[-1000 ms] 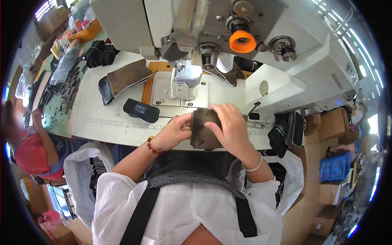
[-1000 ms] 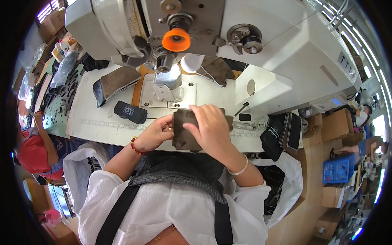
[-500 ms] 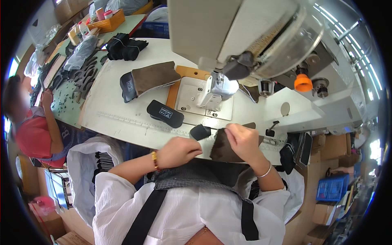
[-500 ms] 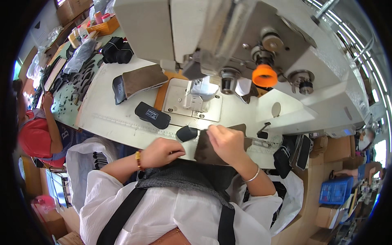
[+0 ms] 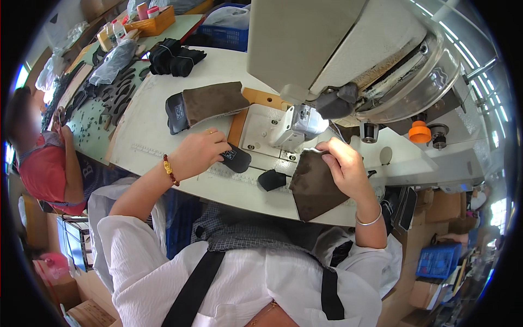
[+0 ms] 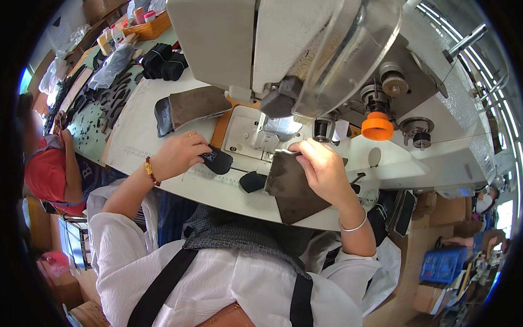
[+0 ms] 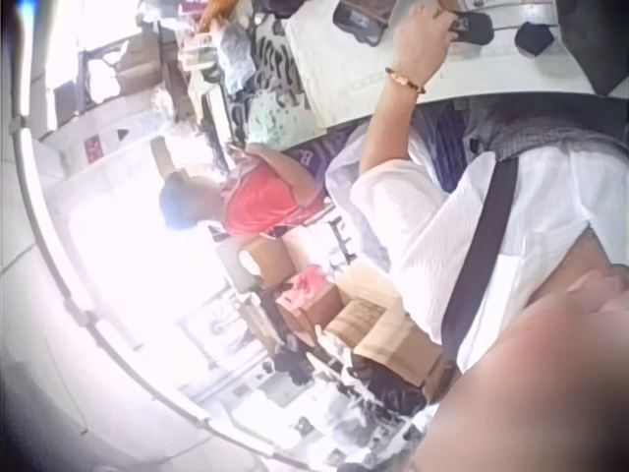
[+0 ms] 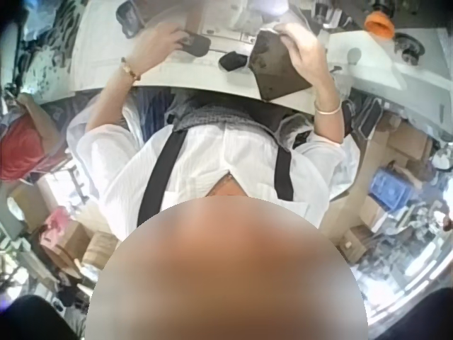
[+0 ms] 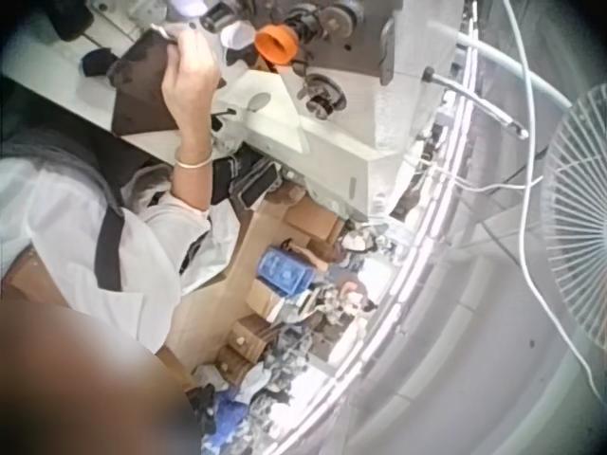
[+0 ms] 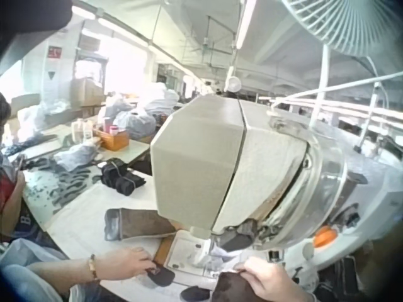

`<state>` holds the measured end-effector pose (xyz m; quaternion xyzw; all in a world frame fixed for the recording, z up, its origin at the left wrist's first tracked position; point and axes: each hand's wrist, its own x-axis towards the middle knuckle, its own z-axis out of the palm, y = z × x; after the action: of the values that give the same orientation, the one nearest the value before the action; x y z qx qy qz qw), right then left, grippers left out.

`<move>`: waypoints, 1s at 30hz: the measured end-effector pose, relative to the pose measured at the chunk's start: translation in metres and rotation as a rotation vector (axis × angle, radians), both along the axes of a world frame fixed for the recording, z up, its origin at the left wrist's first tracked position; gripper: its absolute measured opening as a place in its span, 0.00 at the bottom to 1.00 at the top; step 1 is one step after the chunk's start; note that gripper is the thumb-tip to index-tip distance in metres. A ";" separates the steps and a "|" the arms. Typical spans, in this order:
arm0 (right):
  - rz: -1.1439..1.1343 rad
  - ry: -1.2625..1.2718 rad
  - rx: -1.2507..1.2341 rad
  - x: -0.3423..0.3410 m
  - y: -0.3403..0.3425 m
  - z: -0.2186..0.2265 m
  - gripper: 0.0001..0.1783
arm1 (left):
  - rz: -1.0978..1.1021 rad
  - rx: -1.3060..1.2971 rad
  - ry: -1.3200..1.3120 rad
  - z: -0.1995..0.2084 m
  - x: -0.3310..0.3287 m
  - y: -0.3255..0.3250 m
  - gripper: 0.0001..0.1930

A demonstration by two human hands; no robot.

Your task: Use a specialized industrial sewing machine to stitch together components of a shoe upper.

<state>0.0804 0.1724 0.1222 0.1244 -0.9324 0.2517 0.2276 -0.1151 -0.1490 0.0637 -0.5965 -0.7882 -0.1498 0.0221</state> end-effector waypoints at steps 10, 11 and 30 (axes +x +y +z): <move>0.052 0.170 0.001 -0.020 -0.013 0.011 0.11 | -0.094 -0.017 -0.065 0.007 -0.016 0.001 0.17; 0.049 0.199 0.007 -0.022 -0.013 0.012 0.11 | -0.105 -0.024 -0.070 0.007 -0.018 0.000 0.16; -0.111 0.179 -0.188 -0.024 0.008 -0.014 0.10 | -0.171 0.058 -0.221 0.001 -0.036 -0.002 0.11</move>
<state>0.0559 0.1805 0.1083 0.0725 -0.8860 0.3130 0.3343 -0.1508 -0.1515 0.0642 -0.6405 -0.7275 -0.2385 -0.0604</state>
